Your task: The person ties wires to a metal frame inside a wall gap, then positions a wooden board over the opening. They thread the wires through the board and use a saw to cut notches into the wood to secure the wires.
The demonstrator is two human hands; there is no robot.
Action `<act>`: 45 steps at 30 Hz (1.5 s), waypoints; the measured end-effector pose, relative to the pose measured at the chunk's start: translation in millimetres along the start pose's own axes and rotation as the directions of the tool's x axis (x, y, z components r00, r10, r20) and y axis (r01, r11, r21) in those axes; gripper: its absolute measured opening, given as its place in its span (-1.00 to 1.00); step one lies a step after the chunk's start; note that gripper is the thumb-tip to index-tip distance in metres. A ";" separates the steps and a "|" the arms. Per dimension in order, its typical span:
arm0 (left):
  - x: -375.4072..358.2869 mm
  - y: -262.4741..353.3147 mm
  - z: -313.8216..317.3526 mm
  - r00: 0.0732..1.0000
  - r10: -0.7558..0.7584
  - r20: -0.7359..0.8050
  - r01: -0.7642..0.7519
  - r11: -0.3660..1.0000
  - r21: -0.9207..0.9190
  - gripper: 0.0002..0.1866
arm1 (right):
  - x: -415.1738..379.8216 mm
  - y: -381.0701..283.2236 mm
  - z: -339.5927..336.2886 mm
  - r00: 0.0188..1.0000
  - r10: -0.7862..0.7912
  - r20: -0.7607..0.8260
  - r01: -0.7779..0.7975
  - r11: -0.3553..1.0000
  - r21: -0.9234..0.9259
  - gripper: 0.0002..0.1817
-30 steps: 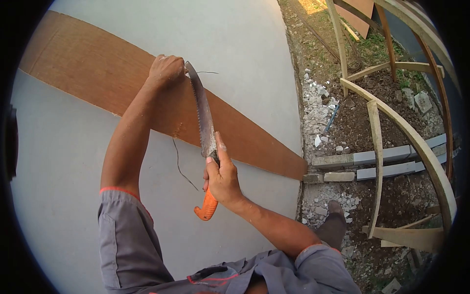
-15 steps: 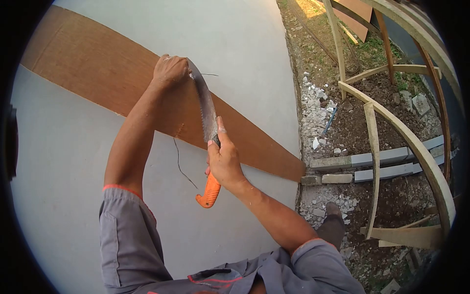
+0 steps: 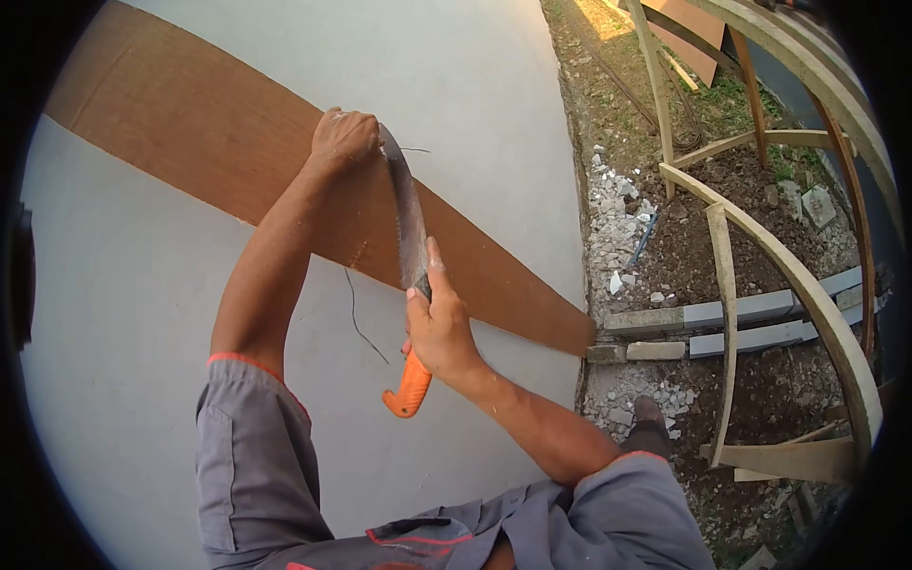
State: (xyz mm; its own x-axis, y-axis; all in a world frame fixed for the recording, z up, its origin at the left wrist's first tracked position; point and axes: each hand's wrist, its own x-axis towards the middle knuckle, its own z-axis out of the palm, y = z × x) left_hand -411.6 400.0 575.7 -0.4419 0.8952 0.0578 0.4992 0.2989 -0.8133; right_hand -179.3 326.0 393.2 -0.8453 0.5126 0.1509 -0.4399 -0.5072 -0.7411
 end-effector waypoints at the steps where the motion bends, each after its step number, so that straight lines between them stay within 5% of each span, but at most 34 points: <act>1: 7.4 -0.3 -2.5 1.000 0.001 -0.001 -0.001 1.000 0.005 -0.85 | -20.2 12.9 -5.8 0.999 -0.047 0.007 0.047 0.999 -0.012 -0.28; 8: -0.8 4.1 -11.0 0.997 -0.029 0.065 0.029 1.000 0.000 -0.69 | 37.8 -9.0 -17.5 0.993 0.113 0.038 -0.113 0.994 -0.007 -0.26; 13: 1.7 -9.0 5.3 0.999 -0.020 0.039 0.019 0.999 0.029 -0.79 | -45.3 18.6 -24.0 0.998 -0.048 0.041 0.050 0.998 -0.036 -0.24; 17: -5.2 -6.3 4.3 0.999 -0.025 0.028 0.025 1.000 -0.011 -0.79 | 18.9 -11.8 -22.9 0.987 0.145 0.062 -0.144 0.989 -0.023 -0.25; 20: 3.1 -4.7 -5.4 1.000 -0.014 0.018 0.014 1.000 -0.013 -0.79 | -8.9 4.8 -17.2 0.997 0.016 0.071 -0.016 1.000 0.003 -0.26; 28: -6.0 0.2 -11.3 1.000 -0.001 0.024 0.001 1.000 -0.015 -0.77 | 22.0 -7.6 -15.3 0.993 0.101 0.067 -0.096 0.993 -0.066 -0.27; 32: -4.0 -1.6 -7.0 1.000 -0.001 0.028 0.001 1.000 -0.025 -0.76 | -39.6 16.4 -34.6 0.999 -0.034 0.029 0.035 0.999 -0.024 -0.27; 36: -2.6 0.8 -12.4 1.000 0.006 0.030 -0.006 1.000 -0.012 -0.75 | 3.5 -13.8 -28.1 0.987 0.140 0.074 -0.139 0.990 -0.015 -0.26; 40: -7.8 1.7 -11.0 1.000 0.021 -0.008 -0.021 1.000 0.010 -0.73 | -42.0 -2.2 -29.5 0.999 0.022 0.040 -0.020 0.999 -0.037 -0.26; 45: -4.6 -7.7 -10.3 1.000 0.002 -0.029 -0.002 1.000 -0.014 -0.72 | -9.0 -14.9 -34.2 0.995 0.075 0.064 -0.071 0.995 -0.068 -0.26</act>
State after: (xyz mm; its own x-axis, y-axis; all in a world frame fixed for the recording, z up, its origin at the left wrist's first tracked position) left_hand -405.7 397.1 587.7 -0.4193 0.9049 0.0733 0.5104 0.3018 -0.8052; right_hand -154.8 352.6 380.5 -0.8935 0.4279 0.1361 -0.3573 -0.4938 -0.7927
